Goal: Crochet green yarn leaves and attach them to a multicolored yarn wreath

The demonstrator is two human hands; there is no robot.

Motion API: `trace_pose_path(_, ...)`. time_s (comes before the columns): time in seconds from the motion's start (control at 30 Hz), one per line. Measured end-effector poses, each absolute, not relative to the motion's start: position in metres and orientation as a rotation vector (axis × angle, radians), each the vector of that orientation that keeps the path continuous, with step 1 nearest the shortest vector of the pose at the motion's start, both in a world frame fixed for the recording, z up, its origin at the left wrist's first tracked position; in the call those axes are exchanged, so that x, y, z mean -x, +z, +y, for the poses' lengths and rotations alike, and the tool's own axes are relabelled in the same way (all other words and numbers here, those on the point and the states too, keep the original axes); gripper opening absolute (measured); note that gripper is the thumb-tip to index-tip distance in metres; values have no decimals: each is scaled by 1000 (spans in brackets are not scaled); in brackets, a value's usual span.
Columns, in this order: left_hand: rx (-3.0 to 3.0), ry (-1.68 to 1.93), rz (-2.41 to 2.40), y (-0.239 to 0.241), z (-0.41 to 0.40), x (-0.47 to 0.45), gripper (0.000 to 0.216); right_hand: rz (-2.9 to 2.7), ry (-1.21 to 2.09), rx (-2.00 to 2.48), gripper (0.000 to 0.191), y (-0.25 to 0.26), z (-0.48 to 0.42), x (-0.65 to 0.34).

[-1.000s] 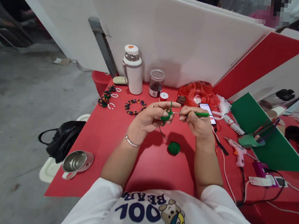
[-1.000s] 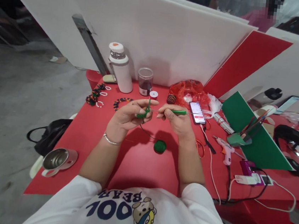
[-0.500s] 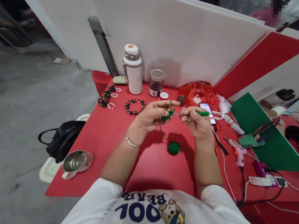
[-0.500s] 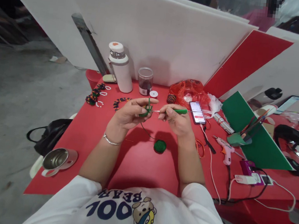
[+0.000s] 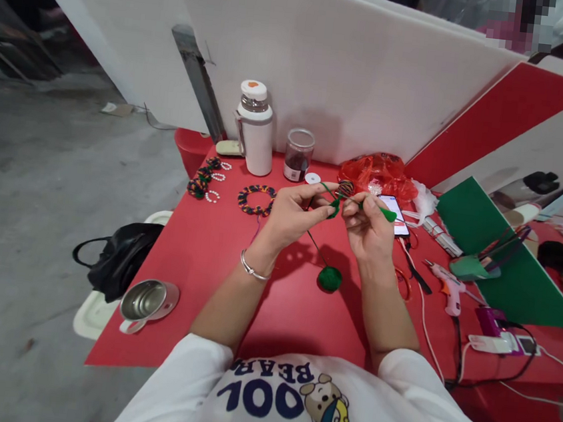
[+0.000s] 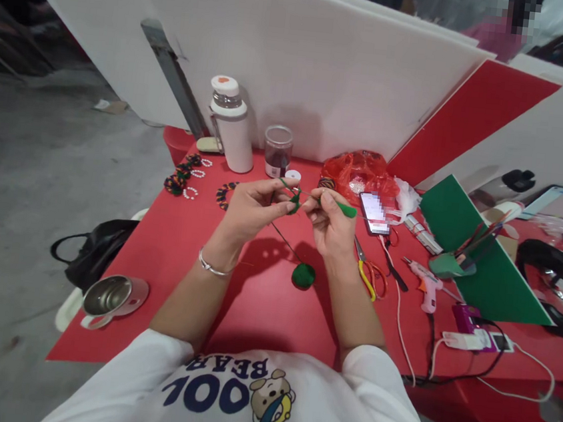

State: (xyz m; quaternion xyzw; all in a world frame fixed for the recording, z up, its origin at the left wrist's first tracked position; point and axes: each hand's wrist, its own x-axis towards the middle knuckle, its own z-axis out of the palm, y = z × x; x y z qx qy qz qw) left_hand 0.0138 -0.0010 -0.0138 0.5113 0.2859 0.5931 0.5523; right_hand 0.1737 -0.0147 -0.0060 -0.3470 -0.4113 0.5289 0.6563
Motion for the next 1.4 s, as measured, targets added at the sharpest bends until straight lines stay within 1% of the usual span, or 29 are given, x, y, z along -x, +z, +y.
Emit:
trace_pose_path(0.5, -1288, 1465, 819, -8, -7, -16, 39, -1078, 1230, 770, 35, -7, -10, -184)
trace_pose_path(0.7, -1271, 1425, 816, -8, -8, -17, 39, -1229, 1100, 826, 37, -11, -9, -193)
trace_pose_path(0.87, -1208, 1389, 699, -11, -5, -19, 47, -1486, 934, 723, 26, -20, -7, -195)
trace_pose_path(1.03, -1237, 1350, 674, -16, -4, -21, 58, -1459, 780, 670, 16, -28, -4, -191)
trace_pose_path(1.13, -1232, 1325, 670, -17, -5, -21, 60, -1421, 752, 666, 16, -30, -5, -189)
trace_pose_path(1.27, -1163, 1275, 664, -13, -5, -19, 59, -1516, 677, 650, 18, -31, -3, -194)
trace_pose_path(1.4, -1087, 1207, 685, -10, -4, -17, 59, -1519, 702, 565, 19, -35, 4, -198)
